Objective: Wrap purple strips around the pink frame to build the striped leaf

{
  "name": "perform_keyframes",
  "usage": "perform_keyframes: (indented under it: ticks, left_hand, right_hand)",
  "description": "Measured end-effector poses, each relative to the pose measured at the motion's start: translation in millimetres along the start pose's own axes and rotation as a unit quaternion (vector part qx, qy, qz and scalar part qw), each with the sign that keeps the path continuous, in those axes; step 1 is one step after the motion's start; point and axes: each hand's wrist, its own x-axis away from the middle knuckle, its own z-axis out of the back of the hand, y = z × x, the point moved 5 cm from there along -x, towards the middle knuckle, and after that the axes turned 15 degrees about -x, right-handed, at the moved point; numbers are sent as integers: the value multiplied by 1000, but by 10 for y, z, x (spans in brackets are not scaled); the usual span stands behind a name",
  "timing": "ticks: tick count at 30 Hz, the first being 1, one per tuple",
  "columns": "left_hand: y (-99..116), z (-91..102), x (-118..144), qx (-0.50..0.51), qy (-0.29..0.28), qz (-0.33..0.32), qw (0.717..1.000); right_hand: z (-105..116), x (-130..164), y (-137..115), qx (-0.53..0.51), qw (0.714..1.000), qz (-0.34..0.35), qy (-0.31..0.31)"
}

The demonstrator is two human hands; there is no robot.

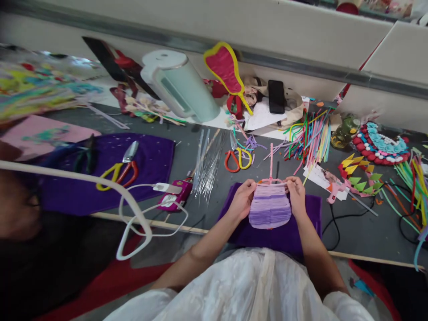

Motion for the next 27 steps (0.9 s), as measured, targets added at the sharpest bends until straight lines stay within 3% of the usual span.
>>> perform_keyframes:
  ticks: [5, 11, 20, 27]
  left_hand:
    - [-9, -15, -40, -1, 12, -21, 1000]
    - [-47, -3, -103, 10, 26, -53, 998]
    - [-109, -46, -173, -8, 60, -20, 998]
    - [-113, -169, -219, -59, -72, 67, 993]
  right_hand:
    - [-34, -32, -69, 86, 996, 30, -15]
    - [45, -103, 19, 115, 992, 44, -2]
    - [57, -114, -73, 163, 981, 108, -13]
    - [62, -104, -57, 127, 984, 126, -26]
